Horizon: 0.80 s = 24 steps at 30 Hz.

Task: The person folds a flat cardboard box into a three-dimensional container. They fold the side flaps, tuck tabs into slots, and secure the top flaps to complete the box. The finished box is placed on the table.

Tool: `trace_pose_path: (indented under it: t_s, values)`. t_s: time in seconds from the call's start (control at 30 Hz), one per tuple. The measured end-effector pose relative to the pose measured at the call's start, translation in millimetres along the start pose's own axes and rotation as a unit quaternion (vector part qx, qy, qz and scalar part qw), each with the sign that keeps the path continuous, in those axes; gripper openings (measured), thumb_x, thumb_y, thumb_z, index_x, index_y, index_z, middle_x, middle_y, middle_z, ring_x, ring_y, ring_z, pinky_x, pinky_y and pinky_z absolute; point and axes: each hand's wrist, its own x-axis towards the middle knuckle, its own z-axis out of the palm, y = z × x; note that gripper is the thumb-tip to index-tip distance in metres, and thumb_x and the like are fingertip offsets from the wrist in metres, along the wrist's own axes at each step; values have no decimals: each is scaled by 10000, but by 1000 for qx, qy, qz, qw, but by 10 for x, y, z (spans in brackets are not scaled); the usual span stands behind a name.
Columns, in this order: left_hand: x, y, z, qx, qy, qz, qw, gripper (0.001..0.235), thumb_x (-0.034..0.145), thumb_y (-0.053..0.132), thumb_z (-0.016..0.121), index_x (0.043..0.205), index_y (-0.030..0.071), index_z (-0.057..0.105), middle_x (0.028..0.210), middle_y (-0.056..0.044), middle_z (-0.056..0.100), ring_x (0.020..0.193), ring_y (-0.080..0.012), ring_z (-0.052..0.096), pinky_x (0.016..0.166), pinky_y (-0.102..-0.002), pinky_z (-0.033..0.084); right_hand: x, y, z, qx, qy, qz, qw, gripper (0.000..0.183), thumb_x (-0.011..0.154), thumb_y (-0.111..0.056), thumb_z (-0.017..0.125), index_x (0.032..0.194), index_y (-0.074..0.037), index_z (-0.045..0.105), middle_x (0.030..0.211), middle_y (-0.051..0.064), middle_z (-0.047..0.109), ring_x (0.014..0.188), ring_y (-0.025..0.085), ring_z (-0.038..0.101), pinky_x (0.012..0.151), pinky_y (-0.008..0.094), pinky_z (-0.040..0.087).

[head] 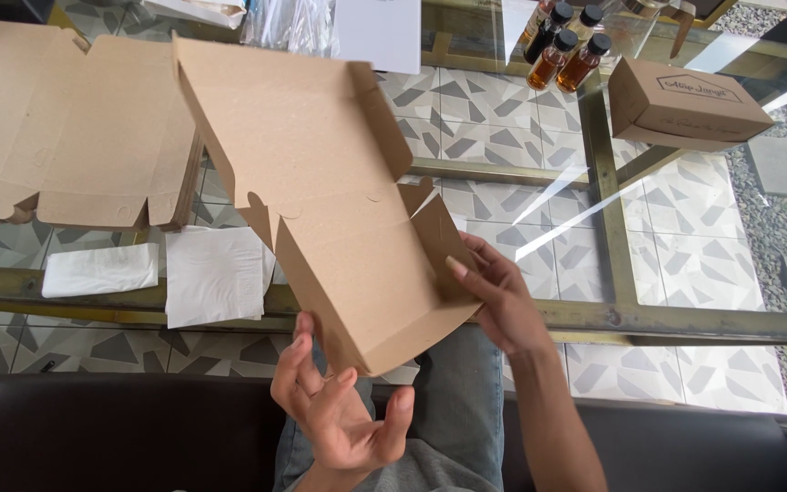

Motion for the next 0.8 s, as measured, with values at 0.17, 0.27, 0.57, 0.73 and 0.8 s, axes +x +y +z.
trace_pose_path:
  t_s: [0.17, 0.27, 0.57, 0.73, 0.8]
  values:
    - [93, -50, 15, -198, 40, -133, 970, 525, 956, 260, 721, 1389, 110, 464, 1589, -217, 294, 1491, -394, 414, 988, -515, 645, 507, -195, -277, 13, -130, 21, 991, 398, 939, -51, 672, 1332, -58, 611, 1263, 114, 690, 1041, 224, 688, 837, 334, 579]
    - [187, -247, 62, -377, 123, -259, 881, 647, 945, 144, 757, 1477, 72, 397, 1580, -161, 369, 1438, -284, 462, 995, -406, 597, 744, -399, -295, -34, -193, 49, 979, 393, 959, -105, 672, 1348, -61, 626, 1167, 79, 709, 961, 185, 693, 775, 297, 572]
    - [584, -688, 416, 11, 53, -147, 988, 810, 840, 329, 758, 1472, 193, 270, 1577, -104, 172, 1416, -263, 272, 1167, -495, 398, 1514, -734, -385, -107, -191, 87, 972, 420, 1008, -231, 585, 1364, -20, 651, 1170, 78, 715, 968, 183, 672, 762, 313, 538]
    - [968, -966, 431, 254, -109, 69, 959, 868, 835, 773, 626, 1363, 91, 523, 1599, -225, 169, 1553, -406, 90, 1275, -706, 124, 1685, -754, -380, -48, -215, 90, 971, 548, 1002, -372, 558, 1400, 3, 601, 1178, 123, 702, 966, 252, 687, 770, 363, 566]
    - [1197, -955, 396, 338, -301, 133, 882, 750, 950, 781, 498, 1484, 255, 464, 1561, -182, 488, 1499, -425, 407, 1165, -687, -45, 1655, -797, -283, -85, -125, 125, 981, 658, 926, -492, 533, 1390, -33, 617, 1294, 132, 657, 1060, 289, 644, 862, 415, 532]
